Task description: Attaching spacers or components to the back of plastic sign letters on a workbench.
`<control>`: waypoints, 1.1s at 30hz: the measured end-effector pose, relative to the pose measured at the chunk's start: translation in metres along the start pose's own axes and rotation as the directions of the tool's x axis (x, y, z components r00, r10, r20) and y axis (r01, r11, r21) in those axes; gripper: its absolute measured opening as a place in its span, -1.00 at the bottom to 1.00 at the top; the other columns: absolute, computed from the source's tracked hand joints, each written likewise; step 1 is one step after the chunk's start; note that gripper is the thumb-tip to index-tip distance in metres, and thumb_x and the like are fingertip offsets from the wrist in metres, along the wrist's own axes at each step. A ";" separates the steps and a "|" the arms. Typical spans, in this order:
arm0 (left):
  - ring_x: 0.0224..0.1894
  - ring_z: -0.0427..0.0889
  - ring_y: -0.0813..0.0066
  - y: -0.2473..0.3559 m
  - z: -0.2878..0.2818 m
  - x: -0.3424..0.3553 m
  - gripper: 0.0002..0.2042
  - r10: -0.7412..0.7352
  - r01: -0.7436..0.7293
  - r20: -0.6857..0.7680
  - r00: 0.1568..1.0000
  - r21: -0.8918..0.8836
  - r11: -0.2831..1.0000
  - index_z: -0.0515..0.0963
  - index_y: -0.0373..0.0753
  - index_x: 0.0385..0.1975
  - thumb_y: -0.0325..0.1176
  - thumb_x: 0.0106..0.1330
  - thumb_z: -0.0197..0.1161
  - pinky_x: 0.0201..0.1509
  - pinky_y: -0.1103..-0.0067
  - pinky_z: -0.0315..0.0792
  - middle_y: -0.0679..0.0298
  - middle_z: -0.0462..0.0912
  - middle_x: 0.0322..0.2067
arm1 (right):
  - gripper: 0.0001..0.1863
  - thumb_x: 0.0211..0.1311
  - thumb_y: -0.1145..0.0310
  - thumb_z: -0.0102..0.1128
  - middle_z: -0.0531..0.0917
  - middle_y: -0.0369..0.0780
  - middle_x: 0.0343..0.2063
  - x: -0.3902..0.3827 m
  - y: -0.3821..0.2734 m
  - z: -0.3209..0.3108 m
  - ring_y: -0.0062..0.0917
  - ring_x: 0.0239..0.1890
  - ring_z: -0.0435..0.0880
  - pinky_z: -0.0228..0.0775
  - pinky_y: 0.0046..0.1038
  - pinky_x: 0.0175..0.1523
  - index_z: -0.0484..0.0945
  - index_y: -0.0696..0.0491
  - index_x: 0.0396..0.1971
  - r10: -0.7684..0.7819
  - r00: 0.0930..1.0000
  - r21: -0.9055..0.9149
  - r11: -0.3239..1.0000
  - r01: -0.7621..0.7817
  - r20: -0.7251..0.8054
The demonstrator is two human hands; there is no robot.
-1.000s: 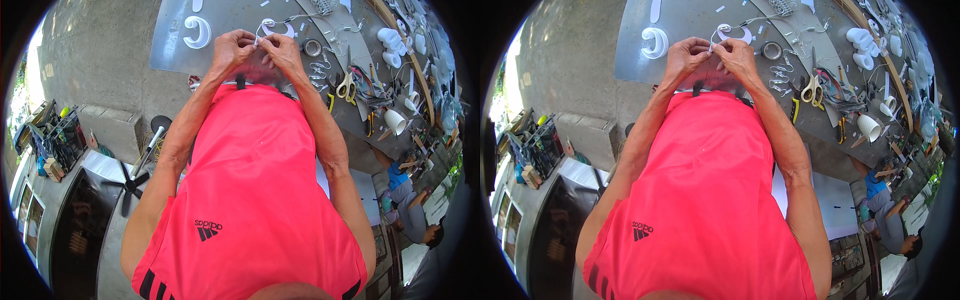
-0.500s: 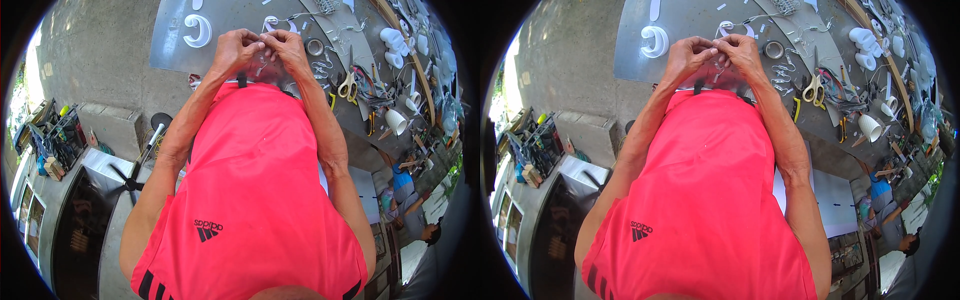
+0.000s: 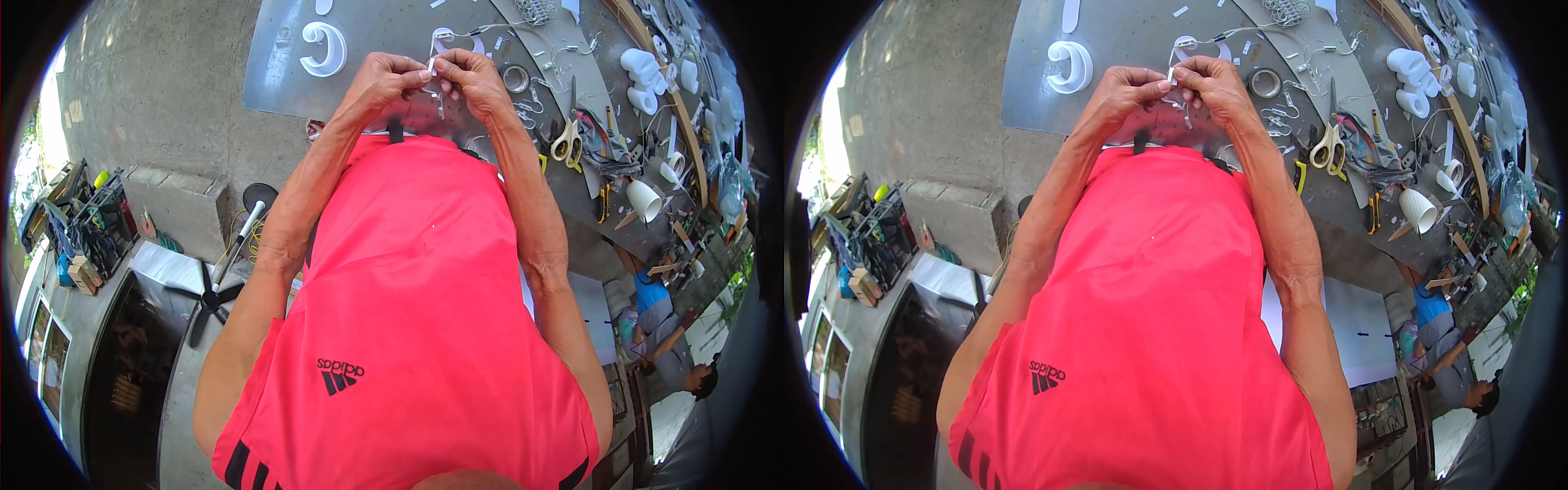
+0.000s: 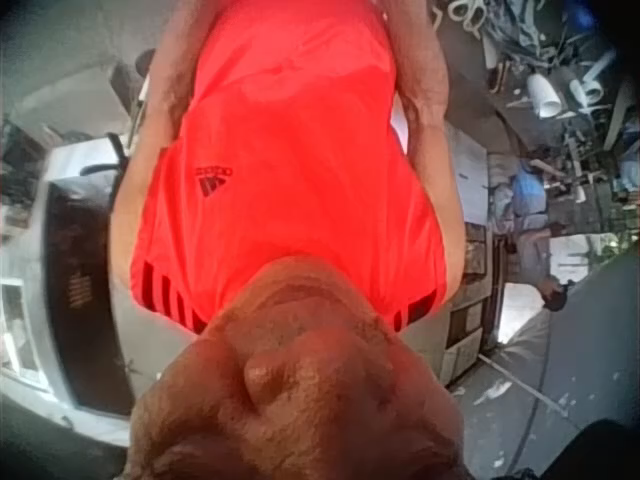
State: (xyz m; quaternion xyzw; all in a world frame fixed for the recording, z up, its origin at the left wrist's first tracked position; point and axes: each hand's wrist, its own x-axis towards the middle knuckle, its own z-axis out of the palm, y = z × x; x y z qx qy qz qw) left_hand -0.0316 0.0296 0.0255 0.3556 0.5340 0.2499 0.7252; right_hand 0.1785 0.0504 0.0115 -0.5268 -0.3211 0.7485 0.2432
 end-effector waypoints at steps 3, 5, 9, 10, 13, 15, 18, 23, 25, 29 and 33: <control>-0.38 0.56 0.63 -0.004 0.000 -0.001 -0.70 -0.004 0.004 -0.039 0.999 0.014 1.000 0.75 -0.39 -0.13 -0.23 0.37 0.44 -0.26 0.64 0.48 0.29 0.74 -0.36 | -0.82 0.45 0.35 0.28 0.66 -0.34 -0.50 -0.011 -0.012 0.011 -0.76 -0.59 0.51 0.31 -0.67 -0.53 0.71 0.17 -0.17 -0.039 0.997 -0.151 0.988 0.029 -0.062; -0.38 0.56 0.64 -0.002 0.003 -0.003 -0.69 -0.029 0.028 -0.015 0.999 -0.024 0.999 0.74 -0.39 -0.13 -0.22 0.38 0.44 -0.26 0.64 0.48 0.29 0.74 -0.36 | -0.80 0.47 0.35 0.26 0.67 -0.32 -0.47 -0.016 -0.017 0.014 -0.76 -0.58 0.53 0.33 -0.66 -0.53 0.71 0.18 -0.15 -0.131 0.979 -0.280 0.956 0.083 -0.154; -0.38 0.56 0.64 -0.001 0.002 -0.001 -0.70 -0.046 0.047 0.005 0.999 -0.073 0.996 0.74 -0.40 -0.14 -0.24 0.38 0.44 -0.26 0.63 0.48 0.30 0.73 -0.37 | -0.74 0.48 0.31 0.24 0.70 -0.27 -0.40 -0.023 -0.017 0.006 -0.73 -0.55 0.57 0.39 -0.65 -0.53 0.69 0.21 -0.08 -0.338 0.905 -0.433 0.878 0.204 -0.260; -0.38 0.56 0.63 -0.001 0.003 -0.001 -0.71 -0.024 0.024 0.007 1.000 -0.083 0.996 0.74 -0.40 -0.14 -0.25 0.38 0.44 -0.26 0.63 0.48 0.31 0.72 -0.37 | -0.74 0.48 0.31 0.24 0.70 -0.27 -0.40 -0.027 -0.019 0.008 -0.73 -0.55 0.57 0.39 -0.65 -0.53 0.69 0.21 -0.08 -0.338 0.904 -0.435 0.877 0.201 -0.263; -0.39 0.56 0.64 -0.005 0.004 -0.001 -0.72 0.005 -0.004 0.011 1.000 -0.083 0.997 0.74 -0.39 -0.14 -0.26 0.37 0.45 -0.27 0.63 0.47 0.32 0.71 -0.38 | -0.68 0.40 0.22 0.31 0.72 -0.27 -0.47 -0.032 -0.017 0.016 -0.68 -0.53 0.63 0.45 -0.56 -0.49 0.70 0.21 -0.12 -0.182 0.961 -0.313 0.943 0.111 -0.209; -0.39 0.56 0.64 -0.005 0.006 0.001 -0.72 0.012 -0.011 0.009 1.000 -0.070 0.998 0.74 -0.38 -0.15 -0.26 0.37 0.45 -0.27 0.63 0.47 0.32 0.71 -0.39 | -0.69 0.40 0.23 0.31 0.73 -0.26 -0.48 -0.029 -0.014 0.011 -0.68 -0.52 0.64 0.46 -0.53 -0.47 0.70 0.21 -0.15 -0.188 0.965 -0.334 0.935 0.120 -0.180; -0.39 0.55 0.65 -0.008 0.009 0.000 -0.73 -0.022 0.024 0.024 0.999 -0.094 0.995 0.75 -0.37 -0.14 -0.27 0.36 0.46 -0.27 0.62 0.47 0.33 0.72 -0.39 | -0.74 0.39 0.27 0.29 0.74 -0.20 -0.50 -0.028 -0.008 0.011 -0.58 -0.53 0.68 0.49 -0.46 -0.42 0.69 0.21 -0.21 -0.170 0.962 -0.405 0.911 0.071 -0.214; -0.41 0.61 0.63 -0.007 0.009 -0.004 -0.73 -0.122 0.119 -0.022 0.992 -0.113 0.986 0.74 -0.38 -0.13 -0.28 0.37 0.45 -0.30 0.65 0.52 0.26 0.76 -0.36 | -0.88 0.30 0.46 0.20 0.73 -0.02 -0.40 -0.050 -0.003 0.002 -0.06 -0.34 0.74 0.57 -0.24 -0.20 0.67 0.18 -0.34 -0.436 0.886 -0.774 0.611 0.163 -0.157; -0.41 0.63 0.63 -0.007 0.009 -0.003 -0.72 -0.121 0.116 -0.036 0.992 -0.124 0.986 0.73 -0.39 -0.13 -0.27 0.37 0.45 -0.30 0.66 0.55 0.24 0.77 -0.36 | -0.89 0.29 0.48 0.20 0.72 -0.03 -0.36 -0.057 0.002 -0.001 -0.06 -0.28 0.74 0.56 -0.24 -0.16 0.67 0.17 -0.34 -0.459 0.884 -0.817 0.541 0.201 -0.086; -0.40 0.69 0.58 -0.001 0.017 -0.003 -0.67 -0.162 0.143 -0.103 0.981 -0.173 0.974 0.72 -0.43 -0.14 -0.24 0.33 0.47 -0.28 0.65 0.58 0.20 0.77 -0.37 | -0.81 0.19 0.43 0.35 0.66 -0.08 -0.31 -0.070 -0.005 0.014 -0.11 -0.22 0.69 0.52 -0.19 -0.10 0.61 0.15 -0.23 -0.494 0.867 -0.770 0.576 0.276 -0.059; -0.41 0.71 0.53 0.003 0.024 -0.003 -0.70 -0.196 0.166 -0.128 0.972 -0.219 0.962 0.72 -0.45 -0.18 -0.30 0.28 0.48 -0.37 0.63 0.60 0.12 0.78 -0.37 | -0.61 0.07 0.31 0.50 0.63 -0.16 -0.33 -0.066 -0.003 0.030 -0.21 -0.21 0.65 0.43 -0.18 -0.05 0.52 0.10 -0.16 -0.642 0.766 -0.848 0.397 0.352 0.018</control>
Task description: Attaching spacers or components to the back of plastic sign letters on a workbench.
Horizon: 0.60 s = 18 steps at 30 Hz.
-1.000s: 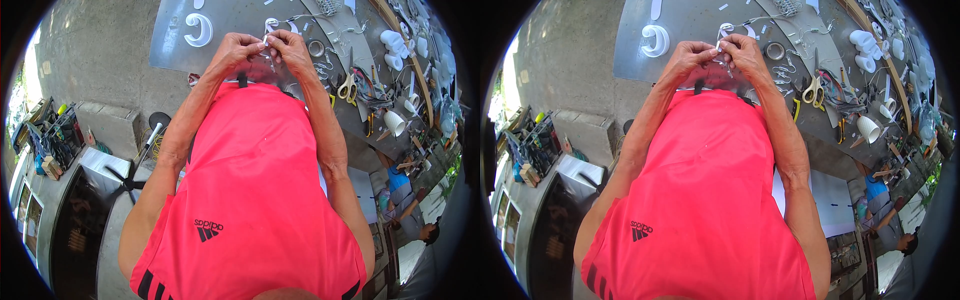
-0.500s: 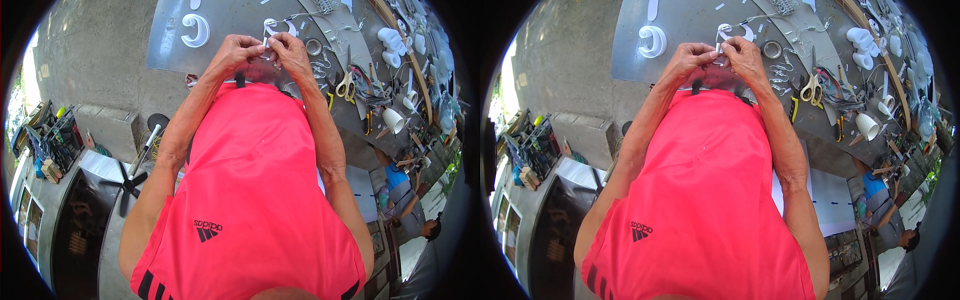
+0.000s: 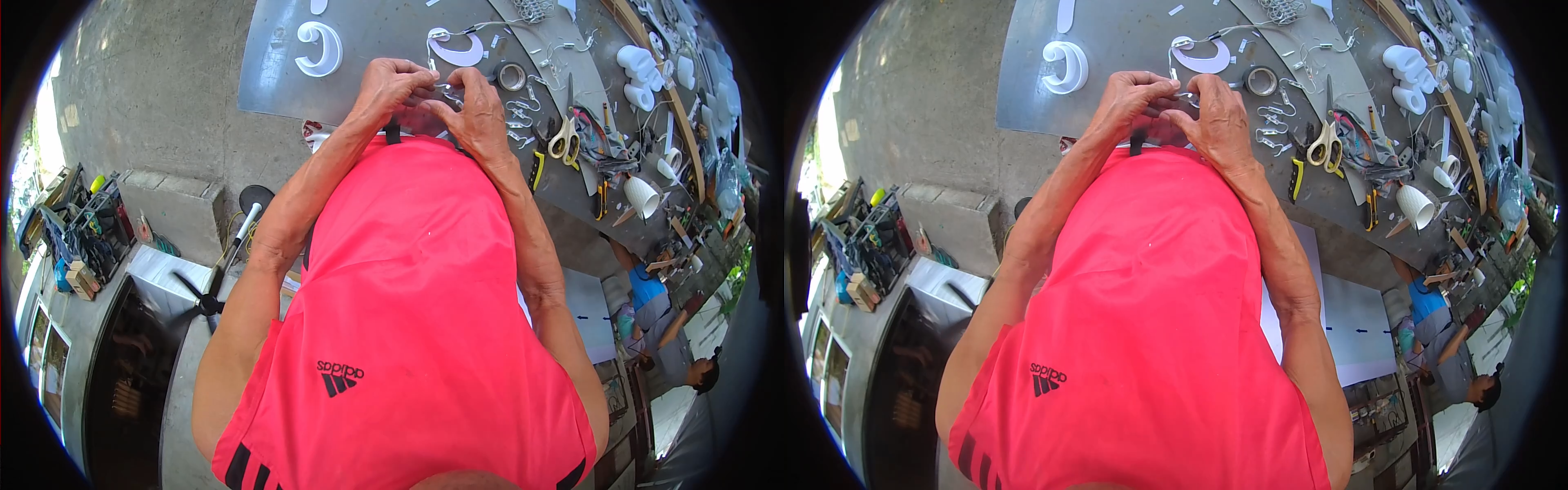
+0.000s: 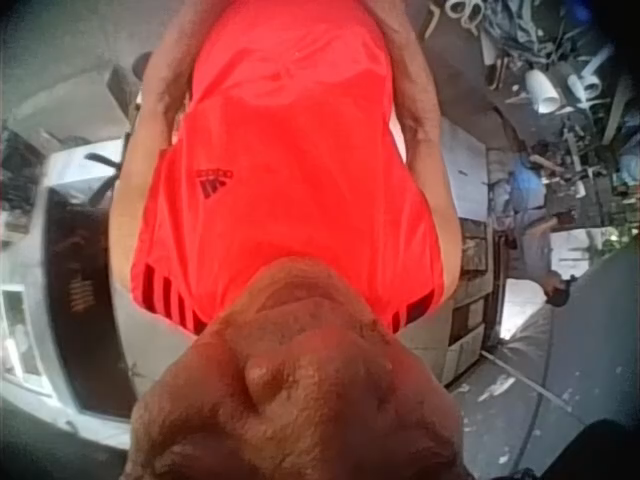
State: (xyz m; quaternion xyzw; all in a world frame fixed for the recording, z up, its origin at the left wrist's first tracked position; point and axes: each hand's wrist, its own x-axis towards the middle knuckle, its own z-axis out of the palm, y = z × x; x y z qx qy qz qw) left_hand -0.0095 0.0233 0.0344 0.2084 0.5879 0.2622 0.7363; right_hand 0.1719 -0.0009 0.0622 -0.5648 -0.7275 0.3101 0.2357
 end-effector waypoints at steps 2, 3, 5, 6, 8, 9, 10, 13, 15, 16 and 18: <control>-0.37 0.72 0.49 0.004 -0.003 0.003 -0.66 0.025 -0.023 -0.010 1.000 0.185 0.982 0.72 -0.40 -0.16 -0.23 0.27 0.50 -0.33 0.60 0.62 0.17 0.77 -0.34 | -0.61 0.08 0.33 0.50 0.63 -0.17 -0.33 0.005 0.003 0.002 -0.23 -0.20 0.64 0.40 -0.19 -0.04 0.51 0.07 -0.16 -0.084 0.996 -0.065 0.994 0.084 0.000; -0.37 0.73 0.47 0.002 0.005 0.002 -0.70 -0.019 0.020 -0.015 1.000 0.126 0.992 0.72 -0.39 -0.17 -0.25 0.28 0.48 -0.34 0.58 0.63 0.17 0.76 -0.33 | -0.62 0.09 0.34 0.50 0.64 -0.19 -0.32 0.008 0.007 0.002 -0.24 -0.19 0.64 0.38 -0.21 -0.02 0.50 0.04 -0.16 -0.160 0.987 -0.139 0.977 0.159 0.002; -0.39 0.72 0.47 0.000 0.012 0.005 -0.72 -0.049 0.051 -0.025 0.998 0.087 0.995 0.72 -0.38 -0.21 -0.27 0.28 0.48 -0.33 0.57 0.64 0.17 0.76 -0.35 | -0.69 0.13 0.40 0.44 0.64 -0.21 -0.33 0.006 0.014 0.004 -0.26 -0.20 0.65 0.40 -0.22 -0.06 0.52 0.03 -0.17 -0.147 0.989 -0.109 0.983 0.146 0.002; -0.39 0.72 0.47 -0.001 0.011 0.005 -0.72 -0.047 0.051 -0.046 0.998 0.091 0.995 0.72 -0.38 -0.21 -0.27 0.28 0.48 -0.33 0.57 0.64 0.17 0.76 -0.35 | -0.73 0.15 0.42 0.42 0.64 -0.21 -0.34 0.006 0.015 0.006 -0.27 -0.21 0.65 0.41 -0.23 -0.07 0.53 0.03 -0.18 -0.165 0.986 -0.132 0.978 0.165 0.006; -0.40 0.71 0.49 -0.004 0.011 0.007 -0.74 -0.009 0.013 -0.036 0.999 0.110 0.994 0.72 -0.37 -0.23 -0.27 0.28 0.48 -0.33 0.56 0.65 0.18 0.76 -0.36 | -0.78 0.19 0.44 0.38 0.65 -0.20 -0.35 0.005 0.016 0.004 -0.29 -0.24 0.67 0.47 -0.27 -0.12 0.57 0.04 -0.18 -0.209 0.978 -0.164 0.965 0.206 -0.003; -0.40 0.71 0.49 -0.004 0.009 0.008 -0.74 -0.007 0.012 -0.047 0.999 0.112 0.994 0.72 -0.37 -0.23 -0.27 0.28 0.48 -0.33 0.56 0.65 0.18 0.76 -0.36 | -0.78 0.19 0.44 0.38 0.65 -0.20 -0.35 0.006 0.016 0.007 -0.29 -0.24 0.67 0.47 -0.27 -0.12 0.57 0.04 -0.18 -0.215 0.977 -0.154 0.965 0.212 -0.003; -0.41 0.71 0.50 -0.002 0.009 0.007 -0.74 -0.022 0.025 -0.037 0.999 0.092 0.995 0.72 -0.36 -0.24 -0.27 0.28 0.49 -0.32 0.56 0.65 0.18 0.76 -0.36 | -0.77 0.20 0.44 0.37 0.65 -0.20 -0.34 0.005 0.016 0.008 -0.29 -0.25 0.67 0.49 -0.27 -0.13 0.57 0.04 -0.16 -0.204 0.979 -0.140 0.970 0.199 -0.024; -0.43 0.69 0.51 0.000 0.011 0.006 -0.74 -0.054 0.054 -0.022 0.998 0.024 0.998 0.72 -0.35 -0.25 -0.26 0.28 0.49 -0.32 0.56 0.62 0.19 0.75 -0.37 | -0.76 0.22 0.45 0.37 0.66 -0.18 -0.34 0.005 0.015 0.009 -0.26 -0.27 0.69 0.53 -0.26 -0.17 0.59 0.06 -0.12 -0.200 0.979 -0.119 0.974 0.195 -0.036; -0.43 0.68 0.52 0.000 0.011 0.005 -0.75 -0.069 0.069 -0.013 0.998 -0.026 0.997 0.72 -0.34 -0.25 -0.25 0.28 0.49 -0.32 0.57 0.60 0.20 0.75 -0.37 | -0.78 0.22 0.45 0.38 0.66 -0.17 -0.35 0.005 0.016 0.011 -0.25 -0.30 0.70 0.53 -0.26 -0.21 0.59 0.07 -0.14 -0.171 0.982 -0.081 0.983 0.164 -0.086; -0.43 0.67 0.52 0.001 0.011 0.005 -0.75 -0.064 0.064 -0.012 0.998 -0.004 0.998 0.72 -0.33 -0.26 -0.25 0.28 0.49 -0.33 0.57 0.57 0.20 0.75 -0.37 | -0.78 0.22 0.45 0.38 0.66 -0.17 -0.35 0.006 0.018 0.012 -0.25 -0.30 0.70 0.53 -0.26 -0.21 0.59 0.07 -0.14 -0.173 0.981 -0.081 0.983 0.166 -0.086; -0.43 0.67 0.53 0.002 0.011 0.006 -0.76 -0.056 0.056 -0.011 0.998 0.017 0.998 0.72 -0.32 -0.26 -0.25 0.28 0.49 -0.33 0.57 0.54 0.21 0.75 -0.37 | -0.80 0.24 0.46 0.37 0.66 -0.17 -0.36 0.006 0.022 0.014 -0.25 -0.32 0.71 0.54 -0.26 -0.25 0.60 0.07 -0.15 -0.200 0.973 -0.149 0.972 0.183 -0.111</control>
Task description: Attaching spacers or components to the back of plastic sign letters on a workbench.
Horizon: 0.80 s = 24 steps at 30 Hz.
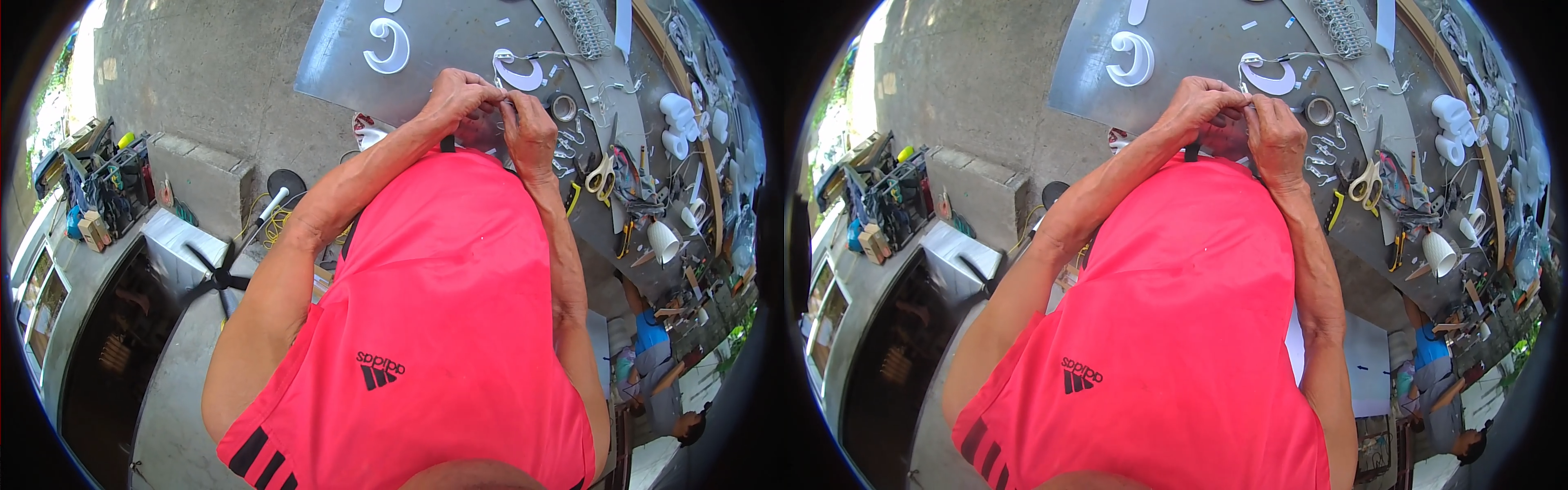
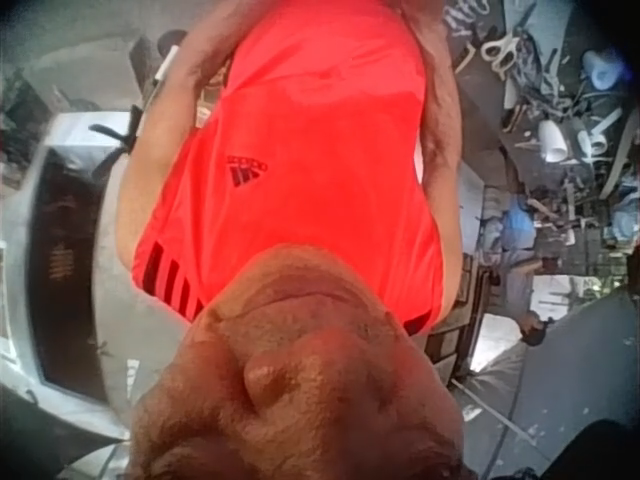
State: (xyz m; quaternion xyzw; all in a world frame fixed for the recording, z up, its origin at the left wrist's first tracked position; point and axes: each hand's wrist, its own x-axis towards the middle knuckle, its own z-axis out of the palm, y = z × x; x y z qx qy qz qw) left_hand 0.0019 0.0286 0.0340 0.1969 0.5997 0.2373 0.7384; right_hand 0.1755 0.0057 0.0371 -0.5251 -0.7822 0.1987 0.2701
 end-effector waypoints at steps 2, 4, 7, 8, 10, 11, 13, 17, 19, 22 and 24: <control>-0.40 0.67 0.54 0.000 0.001 0.000 -0.77 -0.015 0.015 -0.010 1.000 -0.031 0.999 0.73 -0.29 -0.26 -0.24 0.28 0.49 -0.34 0.57 0.51 0.22 0.75 -0.38 | -0.80 0.25 0.46 0.36 0.66 -0.17 -0.36 -0.002 0.002 0.000 -0.25 -0.33 0.71 0.54 -0.27 -0.26 0.60 0.07 -0.15 0.008 1.000 -0.031 0.999 -0.007 0.010; -0.39 0.67 0.54 0.000 0.002 0.001 -0.76 -0.009 0.009 -0.010 1.000 -0.029 1.000 0.73 -0.30 -0.26 -0.24 0.28 0.49 -0.33 0.57 0.52 0.23 0.75 -0.37 | -0.81 0.26 0.46 0.36 0.66 -0.17 -0.36 -0.002 0.001 0.000 -0.26 -0.33 0.71 0.54 -0.28 -0.27 0.60 0.07 -0.15 0.016 1.000 -0.063 0.998 -0.014 0.020; -0.38 0.67 0.54 -0.002 0.001 0.003 -0.76 0.002 -0.002 0.002 1.000 -0.020 1.000 0.73 -0.29 -0.25 -0.23 0.28 0.50 -0.32 0.56 0.53 0.23 0.75 -0.36 | -0.82 0.27 0.45 0.36 0.66 -0.17 -0.38 0.001 -0.004 -0.004 -0.26 -0.35 0.71 0.54 -0.28 -0.28 0.61 0.07 -0.16 0.030 0.999 -0.065 0.997 -0.029 0.013; -0.38 0.68 0.53 -0.003 0.001 0.003 -0.76 0.008 -0.007 0.013 1.000 -0.014 1.000 0.73 -0.29 -0.24 -0.23 0.29 0.49 -0.31 0.56 0.54 0.23 0.75 -0.36 | -0.82 0.27 0.47 0.37 0.69 -0.16 -0.36 0.002 -0.007 -0.005 -0.26 -0.34 0.73 0.54 -0.29 -0.26 0.64 0.08 -0.15 0.045 0.999 -0.062 0.997 -0.043 0.020; -0.38 0.67 0.55 -0.005 0.000 0.003 -0.75 0.021 -0.021 0.011 1.000 0.011 1.000 0.74 -0.30 -0.22 -0.23 0.30 0.48 -0.32 0.57 0.54 0.23 0.75 -0.36 | -0.82 0.27 0.48 0.38 0.72 -0.16 -0.34 0.002 -0.005 -0.006 -0.25 -0.33 0.74 0.55 -0.31 -0.25 0.66 0.09 -0.14 0.061 0.998 -0.064 0.996 -0.059 0.026; -0.37 0.67 0.56 -0.005 0.000 0.003 -0.75 0.035 -0.035 0.006 0.999 0.038 0.999 0.74 -0.30 -0.20 -0.23 0.32 0.47 -0.33 0.57 0.55 0.24 0.75 -0.36 | -0.85 0.28 0.46 0.36 0.69 -0.18 -0.38 0.001 -0.001 -0.004 -0.26 -0.35 0.73 0.54 -0.29 -0.27 0.65 0.07 -0.17 0.037 0.999 -0.080 0.996 -0.036 0.015; -0.37 0.67 0.57 -0.009 0.001 0.004 -0.73 0.106 -0.107 0.033 0.994 0.055 0.993 0.74 -0.32 -0.18 -0.22 0.33 0.47 -0.34 0.59 0.55 0.25 0.75 -0.36 | -0.88 0.29 0.44 0.34 0.66 -0.20 -0.42 0.000 0.002 -0.003 -0.28 -0.36 0.71 0.53 -0.28 -0.28 0.64 0.05 -0.20 0.013 1.000 -0.096 0.995 -0.012 0.006; -0.36 0.65 0.61 -0.012 0.001 0.007 -0.70 0.211 -0.216 0.057 0.976 0.123 0.969 0.75 -0.35 -0.13 -0.21 0.37 0.43 -0.36 0.63 0.56 0.26 0.74 -0.37 | -0.87 0.31 0.40 0.33 0.69 -0.19 -0.42 0.000 0.005 -0.002 -0.27 -0.37 0.73 0.52 -0.28 -0.30 0.65 0.05 -0.17 0.072 0.997 -0.092 0.993 -0.073 -0.015; -0.37 0.65 0.61 -0.012 0.002 0.007 -0.71 0.240 -0.243 0.041 0.970 0.198 0.950 0.75 -0.35 -0.12 -0.22 0.37 0.42 -0.36 0.63 0.56 0.26 0.74 -0.38 | -0.86 0.32 0.40 0.33 0.70 -0.18 -0.41 0.000 0.007 0.000 -0.27 -0.37 0.73 0.52 -0.29 -0.30 0.66 0.05 -0.16 0.091 0.994 -0.060 0.994 -0.094 -0.055; -0.40 0.65 0.62 -0.012 0.004 0.007 -0.73 0.261 -0.256 0.019 0.965 0.280 0.925 0.75 -0.34 -0.13 -0.24 0.37 0.41 -0.37 0.62 0.56 0.27 0.73 -0.40 | -0.87 0.33 0.39 0.33 0.72 -0.18 -0.40 0.000 0.009 0.002 -0.27 -0.39 0.74 0.52 -0.30 -0.31 0.66 0.05 -0.18 0.101 0.992 -0.035 0.994 -0.104 -0.080; -0.41 0.64 0.62 -0.012 0.003 0.006 -0.73 0.252 -0.244 0.011 0.968 0.291 0.925 0.75 -0.33 -0.13 -0.25 0.37 0.41 -0.38 0.61 0.56 0.28 0.73 -0.41 | -0.89 0.32 0.42 0.33 0.71 -0.18 -0.40 0.001 0.007 0.000 -0.26 -0.40 0.73 0.52 -0.30 -0.31 0.66 0.05 -0.20 0.123 0.990 -0.059 0.990 -0.127 -0.066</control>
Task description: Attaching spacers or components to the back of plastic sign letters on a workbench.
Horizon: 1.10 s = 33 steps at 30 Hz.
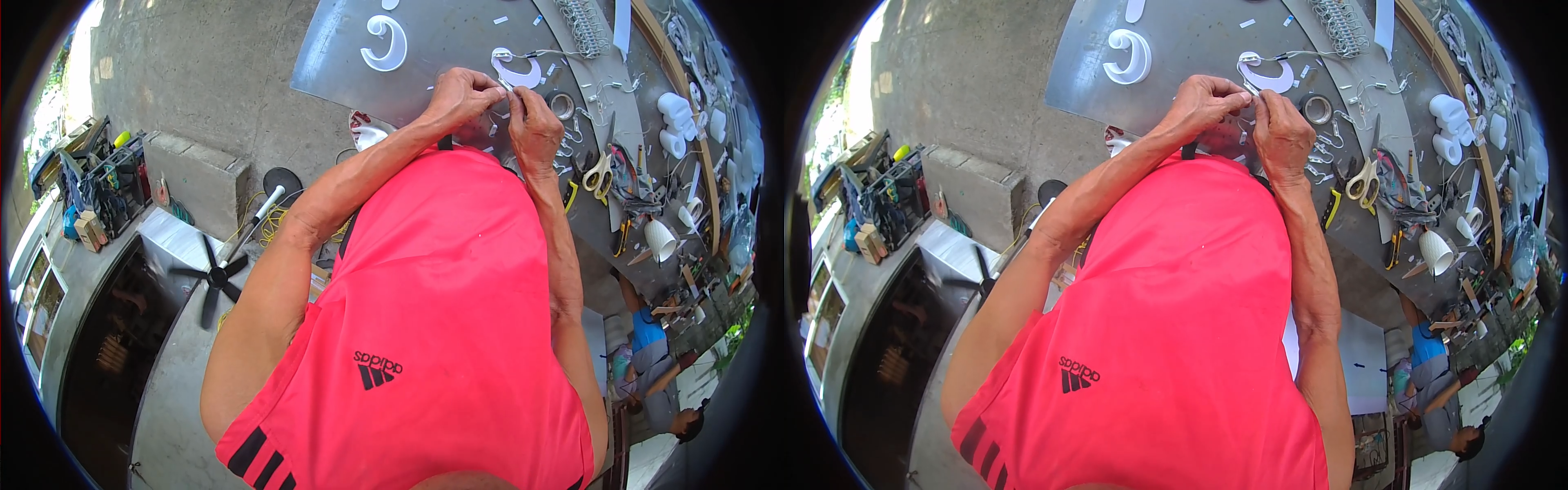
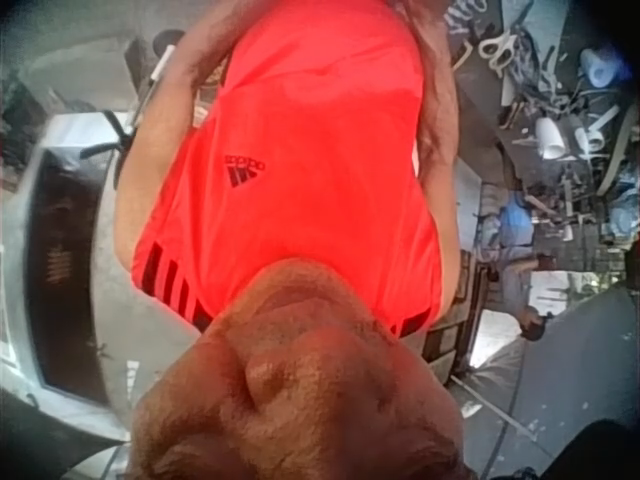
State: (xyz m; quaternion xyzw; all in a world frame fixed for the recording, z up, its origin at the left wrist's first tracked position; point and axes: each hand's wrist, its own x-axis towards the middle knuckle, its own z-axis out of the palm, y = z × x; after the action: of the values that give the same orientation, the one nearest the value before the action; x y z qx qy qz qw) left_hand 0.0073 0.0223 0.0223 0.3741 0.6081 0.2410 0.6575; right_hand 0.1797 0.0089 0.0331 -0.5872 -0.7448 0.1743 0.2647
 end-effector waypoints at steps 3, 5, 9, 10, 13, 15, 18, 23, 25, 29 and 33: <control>-0.44 0.65 0.61 -0.003 -0.001 -0.002 -0.74 0.018 -0.018 -0.009 1.000 -0.011 1.000 0.76 -0.32 -0.14 -0.25 0.36 0.41 -0.40 0.61 0.56 0.31 0.72 -0.44 | -0.91 0.31 0.43 0.34 0.71 -0.19 -0.41 0.001 0.001 0.000 -0.26 -0.41 0.73 0.51 -0.31 -0.32 0.67 0.04 -0.22 0.032 0.999 0.021 0.999 -0.032 0.005; -0.44 0.67 0.58 -0.004 -0.001 -0.002 -0.73 0.005 -0.005 -0.007 1.000 0.016 1.000 0.76 -0.32 -0.14 -0.23 0.35 0.41 -0.36 0.58 0.58 0.30 0.73 -0.45 | -0.91 0.30 0.44 0.34 0.71 -0.18 -0.42 0.001 0.003 0.000 -0.26 -0.42 0.73 0.51 -0.31 -0.32 0.67 0.04 -0.22 0.044 0.999 0.046 0.998 -0.044 0.001; -0.44 0.69 0.56 -0.005 0.001 -0.003 -0.72 0.075 -0.069 -0.040 0.996 0.121 0.990 0.76 -0.33 -0.16 -0.23 0.31 0.42 -0.31 0.56 0.60 0.26 0.76 -0.45 | -0.92 0.29 0.45 0.36 0.70 -0.19 -0.43 0.003 0.009 0.000 -0.30 -0.44 0.72 0.50 -0.33 -0.34 0.67 0.05 -0.24 0.043 0.999 0.139 0.990 -0.039 -0.026; -0.44 0.70 0.55 -0.006 0.001 -0.003 -0.72 0.107 -0.098 -0.050 0.993 0.159 0.982 0.76 -0.33 -0.17 -0.23 0.30 0.42 -0.29 0.55 0.60 0.23 0.77 -0.44 | -0.92 0.29 0.45 0.36 0.70 -0.19 -0.43 0.003 0.010 0.000 -0.30 -0.44 0.72 0.50 -0.33 -0.34 0.67 0.05 -0.24 0.042 0.999 0.140 0.989 -0.038 -0.026; -0.44 0.71 0.54 -0.005 0.001 -0.004 -0.73 0.160 -0.145 -0.051 0.986 0.224 0.964 0.76 -0.33 -0.18 -0.24 0.28 0.42 -0.28 0.55 0.61 0.20 0.79 -0.44 | -0.92 0.32 0.43 0.36 0.72 -0.20 -0.43 0.002 0.012 -0.002 -0.41 -0.46 0.74 0.52 -0.38 -0.33 0.65 0.09 -0.27 0.170 0.984 0.236 0.956 -0.177 0.049; -0.45 0.72 0.53 -0.002 -0.002 -0.007 -0.74 0.180 -0.167 -0.034 0.983 0.247 0.955 0.77 -0.32 -0.18 -0.25 0.28 0.41 -0.28 0.55 0.61 0.19 0.79 -0.45 | -0.87 0.33 0.39 0.37 0.76 -0.21 -0.40 -0.001 0.012 -0.005 -0.53 -0.46 0.74 0.53 -0.43 -0.31 0.63 0.14 -0.29 0.339 0.928 0.268 0.889 -0.370 0.156; -0.46 0.76 0.49 0.000 -0.006 -0.013 -0.76 0.130 -0.121 -0.028 0.991 0.215 0.969 0.77 -0.31 -0.19 -0.28 0.30 0.40 -0.28 0.55 0.62 0.18 0.80 -0.44 | -0.84 0.32 0.38 0.39 0.77 -0.23 -0.40 -0.005 0.019 -0.002 -0.61 -0.44 0.74 0.56 -0.49 -0.29 0.63 0.16 -0.30 0.428 0.876 0.342 0.808 -0.480 0.221; -0.37 0.80 0.27 -0.010 -0.012 -0.018 -0.80 0.237 -0.192 -0.119 0.964 0.300 0.934 0.76 -0.30 -0.25 -0.33 0.23 0.38 -0.20 0.44 0.64 0.09 0.80 -0.39 | -0.84 0.29 0.42 0.40 0.77 -0.26 -0.40 -0.006 0.012 0.001 -0.66 -0.38 0.76 0.57 -0.56 -0.23 0.67 0.15 -0.21 0.514 0.821 0.543 0.628 -0.557 0.248; -0.35 0.80 0.24 -0.014 -0.013 -0.016 -0.81 0.323 -0.269 -0.141 0.936 0.304 0.914 0.75 -0.31 -0.27 -0.33 0.23 0.38 -0.19 0.43 0.64 0.07 0.79 -0.37 | -0.82 0.26 0.44 0.41 0.78 -0.24 -0.37 -0.008 0.014 0.002 -0.65 -0.38 0.76 0.58 -0.54 -0.24 0.70 0.12 -0.16 0.443 0.874 0.417 0.768 -0.485 0.200; -0.35 0.78 0.46 -0.012 -0.013 -0.016 -0.81 0.354 -0.285 -0.123 0.927 0.383 0.879 0.75 -0.28 -0.21 -0.33 0.28 0.40 -0.19 0.55 0.62 0.16 0.81 -0.38 | -0.79 0.24 0.47 0.41 0.79 -0.21 -0.33 -0.006 0.014 0.003 -0.58 -0.38 0.76 0.58 -0.51 -0.24 0.71 0.11 -0.13 0.380 0.911 0.377 0.829 -0.413 0.162; -0.35 0.74 0.14 -0.010 -0.015 -0.023 -0.86 0.434 -0.364 -0.161 0.886 0.338 0.868 0.72 -0.30 -0.33 -0.39 0.18 0.39 -0.23 0.37 0.58 0.09 0.75 -0.42 | -0.79 0.23 0.48 0.40 0.75 -0.16 -0.33 -0.005 0.016 -0.001 -0.41 -0.38 0.75 0.55 -0.43 -0.25 0.70 0.13 -0.13 0.186 0.979 0.284 0.937 -0.201 0.078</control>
State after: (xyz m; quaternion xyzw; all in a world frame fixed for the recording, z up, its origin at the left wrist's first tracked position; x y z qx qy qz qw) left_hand -0.0126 0.0017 0.0295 0.5565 0.6185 0.3199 0.4532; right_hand 0.1937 0.0079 0.0233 -0.6078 -0.6561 0.3217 0.3108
